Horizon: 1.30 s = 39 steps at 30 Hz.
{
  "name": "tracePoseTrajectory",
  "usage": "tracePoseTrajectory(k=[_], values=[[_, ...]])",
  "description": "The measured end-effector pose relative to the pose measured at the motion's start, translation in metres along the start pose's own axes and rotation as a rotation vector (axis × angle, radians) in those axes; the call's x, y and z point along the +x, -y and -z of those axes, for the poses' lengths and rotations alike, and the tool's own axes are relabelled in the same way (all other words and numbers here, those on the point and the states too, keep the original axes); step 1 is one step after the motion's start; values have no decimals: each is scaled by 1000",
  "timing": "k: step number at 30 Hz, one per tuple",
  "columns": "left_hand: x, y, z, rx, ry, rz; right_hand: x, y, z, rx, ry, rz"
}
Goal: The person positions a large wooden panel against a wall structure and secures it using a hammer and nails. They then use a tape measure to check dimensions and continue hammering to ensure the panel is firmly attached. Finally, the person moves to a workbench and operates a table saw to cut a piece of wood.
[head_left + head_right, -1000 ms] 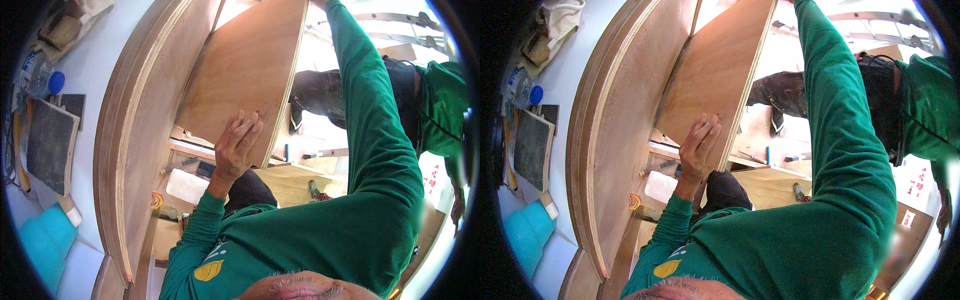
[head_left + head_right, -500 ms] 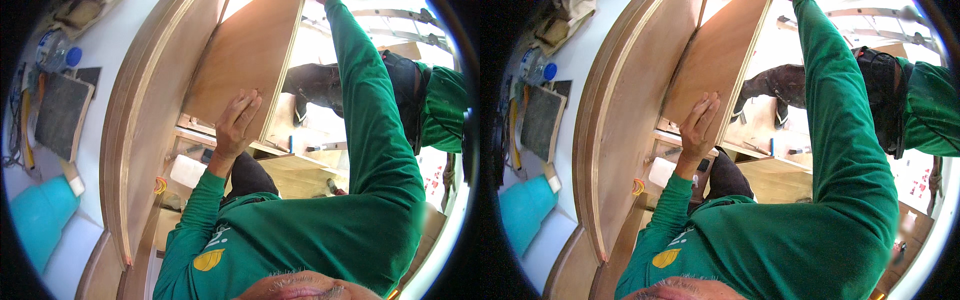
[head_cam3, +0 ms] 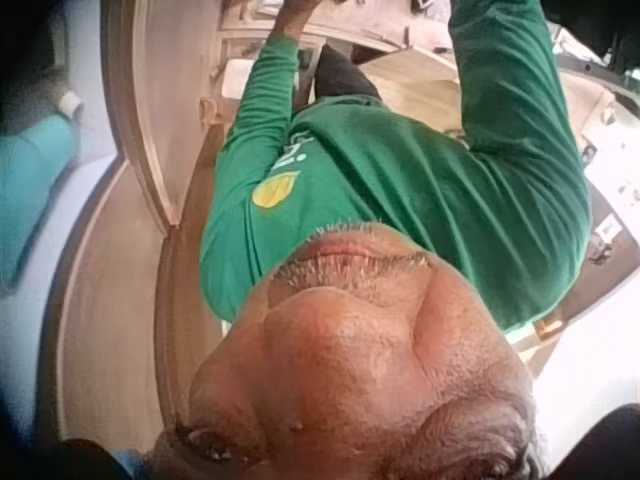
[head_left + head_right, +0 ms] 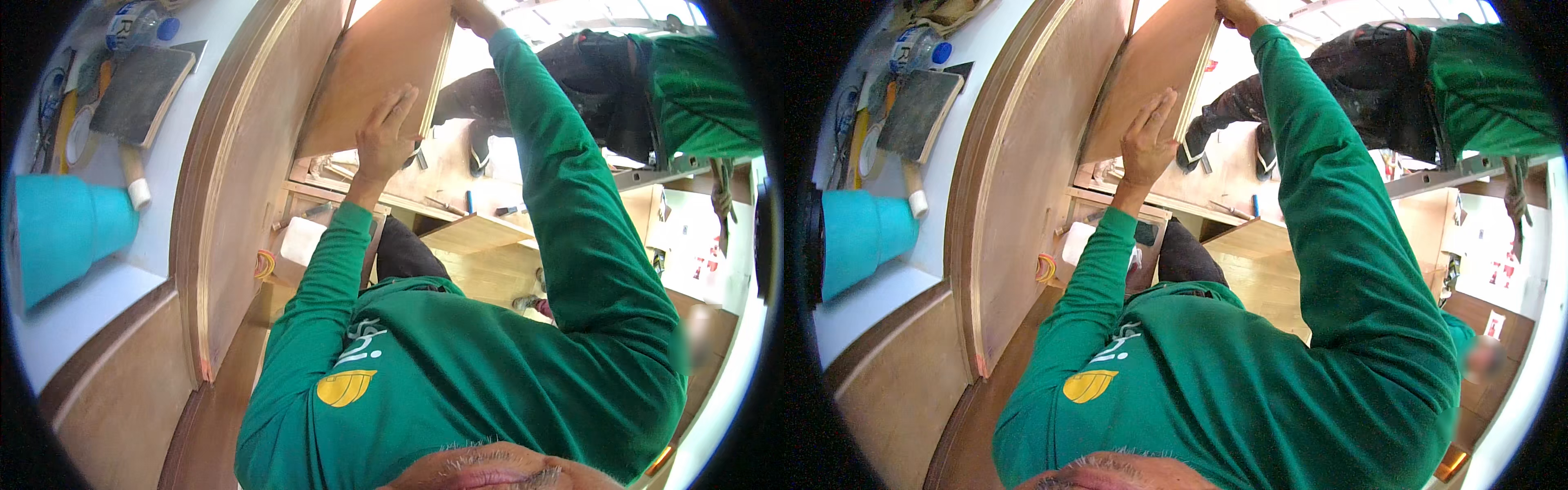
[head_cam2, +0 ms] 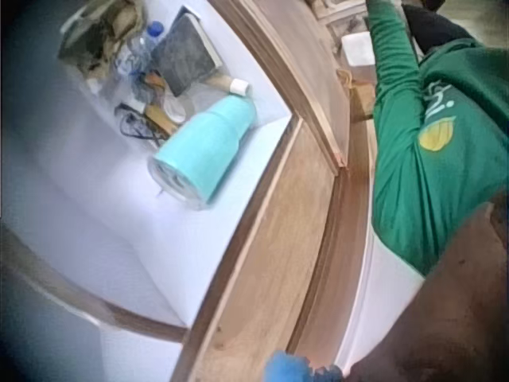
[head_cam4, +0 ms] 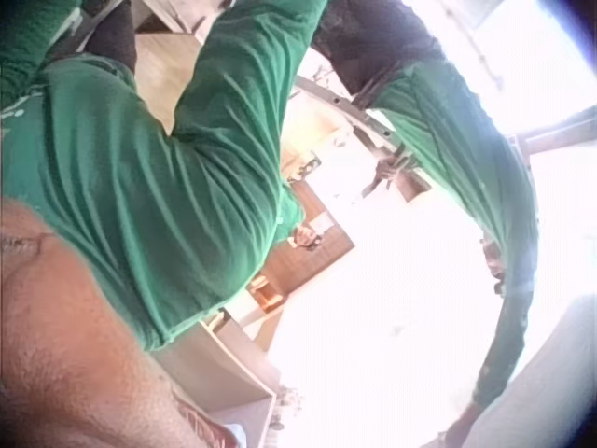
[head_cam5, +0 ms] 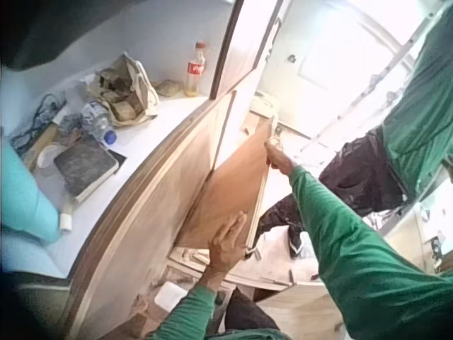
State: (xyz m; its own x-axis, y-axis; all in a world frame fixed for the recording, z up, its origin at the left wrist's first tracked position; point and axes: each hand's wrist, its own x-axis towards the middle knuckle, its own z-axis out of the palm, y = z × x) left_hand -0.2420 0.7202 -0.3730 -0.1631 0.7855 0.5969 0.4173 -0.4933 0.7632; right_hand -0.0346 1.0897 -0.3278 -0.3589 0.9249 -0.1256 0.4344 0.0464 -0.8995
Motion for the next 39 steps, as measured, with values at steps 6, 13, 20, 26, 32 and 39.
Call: tracePoseTrajectory(k=[6,13,20,26,32,39], values=[[-7,2,-8,69,-50,-29,-89,32,-66,-78,-147,-149],[-7,7,2,181,-68,-1,-217,113,-151,-157,-345,-181],[-7,28,-3,-36,-196,-95,-321,129,-215,-215,-364,-137],[-25,82,13,31,29,-29,-451,179,-304,-185,-297,120],[3,16,13,97,-113,-130,-426,174,-214,-7,-335,-99],[8,17,32,126,-104,-74,-358,147,-187,-12,-263,-36]])
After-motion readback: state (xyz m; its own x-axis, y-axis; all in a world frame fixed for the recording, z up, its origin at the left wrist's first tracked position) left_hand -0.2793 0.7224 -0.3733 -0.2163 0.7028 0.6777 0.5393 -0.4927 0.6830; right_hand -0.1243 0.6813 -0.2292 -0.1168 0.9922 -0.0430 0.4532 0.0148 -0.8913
